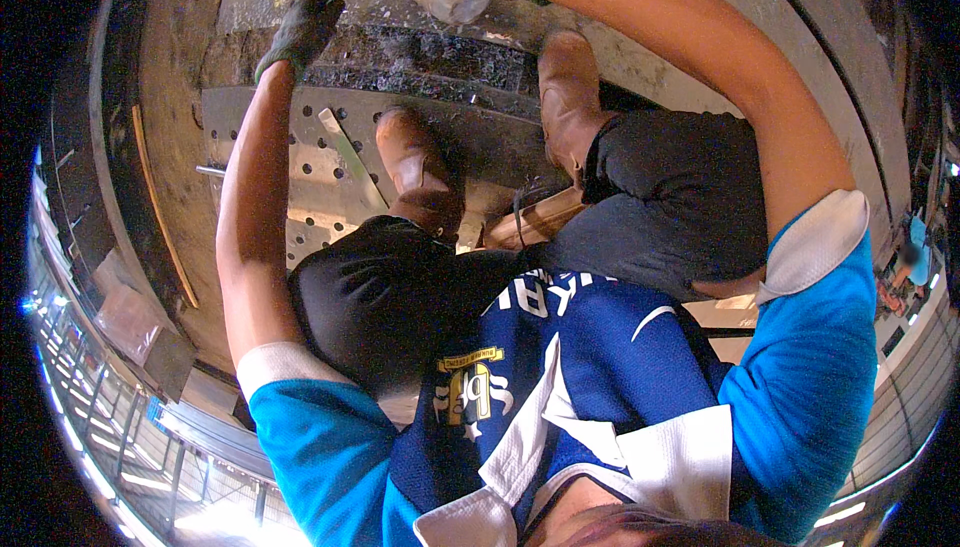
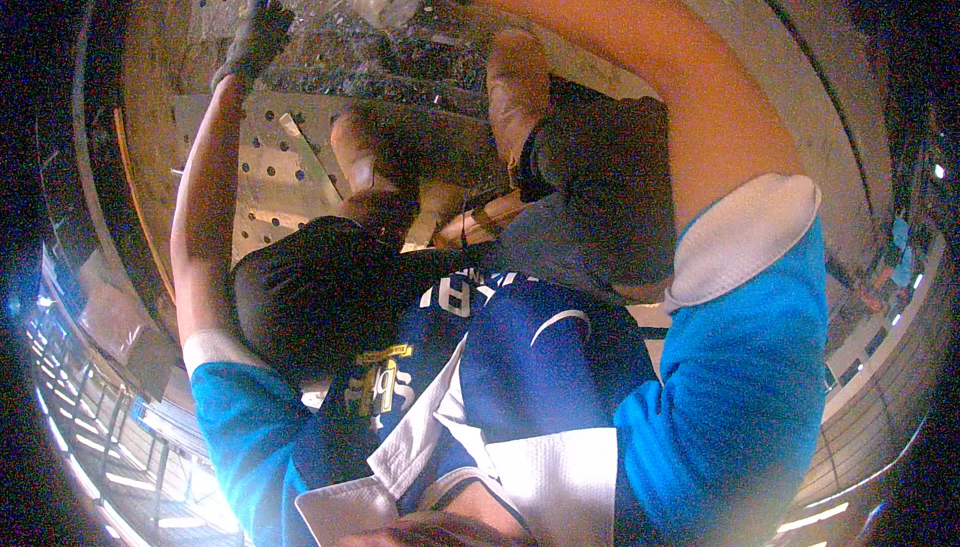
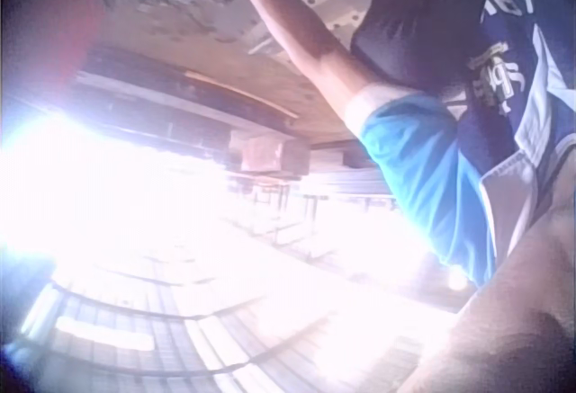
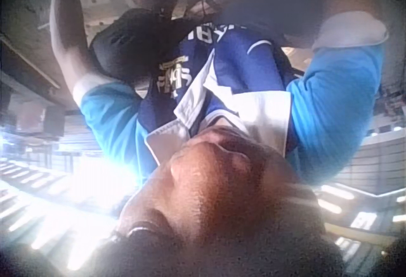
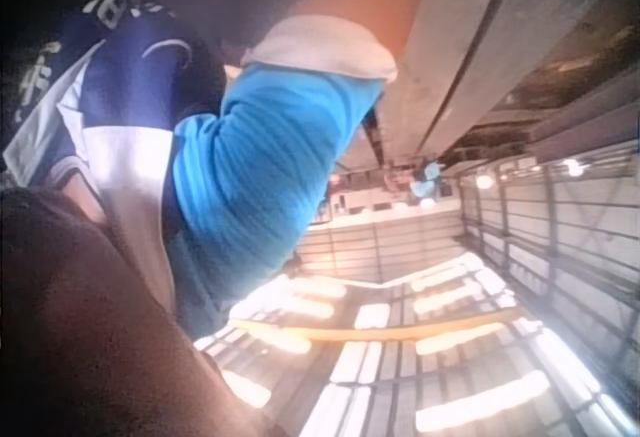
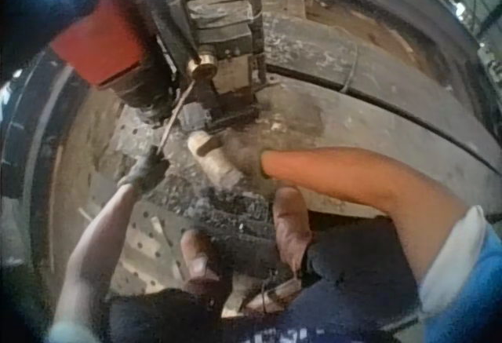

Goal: The person sits on the floor and operates a red drill press, using a metal rod to guide the drill bit into a metal plate. They adjust the position of the plate and the drill head throughout the process.

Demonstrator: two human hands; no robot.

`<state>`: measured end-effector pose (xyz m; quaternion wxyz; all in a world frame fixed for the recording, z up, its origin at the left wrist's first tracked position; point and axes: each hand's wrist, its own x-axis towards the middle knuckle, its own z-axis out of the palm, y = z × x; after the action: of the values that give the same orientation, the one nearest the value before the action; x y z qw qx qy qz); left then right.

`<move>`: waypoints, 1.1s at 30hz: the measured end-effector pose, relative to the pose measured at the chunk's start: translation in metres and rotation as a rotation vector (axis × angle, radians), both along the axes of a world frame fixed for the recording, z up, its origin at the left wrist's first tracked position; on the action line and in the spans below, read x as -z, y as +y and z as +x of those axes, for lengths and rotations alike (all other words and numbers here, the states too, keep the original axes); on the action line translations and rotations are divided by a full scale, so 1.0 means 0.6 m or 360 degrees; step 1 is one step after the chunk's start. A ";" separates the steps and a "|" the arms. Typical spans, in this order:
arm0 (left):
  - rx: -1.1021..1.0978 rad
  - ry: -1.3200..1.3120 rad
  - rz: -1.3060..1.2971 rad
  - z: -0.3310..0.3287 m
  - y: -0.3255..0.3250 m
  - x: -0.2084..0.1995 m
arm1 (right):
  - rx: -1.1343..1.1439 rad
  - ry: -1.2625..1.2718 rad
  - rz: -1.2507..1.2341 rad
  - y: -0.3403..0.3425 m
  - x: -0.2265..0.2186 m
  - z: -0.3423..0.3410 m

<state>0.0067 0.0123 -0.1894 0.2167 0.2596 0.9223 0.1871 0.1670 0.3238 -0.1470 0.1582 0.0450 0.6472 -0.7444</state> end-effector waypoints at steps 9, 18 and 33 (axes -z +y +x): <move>0.0271 0.0155 0.0110 -0.034 -0.065 0.084 | -0.0018 0.0007 -0.0031 -0.010 0.000 0.001; 0.0238 0.0133 0.0112 -0.037 -0.077 0.092 | -0.0013 0.0017 -0.0027 -0.015 -0.005 0.003; -0.0045 -0.0019 -0.0021 -0.006 -0.084 0.037 | -0.0055 0.0038 -0.0029 -0.029 -0.003 -0.003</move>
<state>0.0032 -0.0384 -0.2113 0.2213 0.2440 0.9258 0.1856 0.1654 0.3063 -0.1450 0.1638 0.0234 0.6430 -0.7478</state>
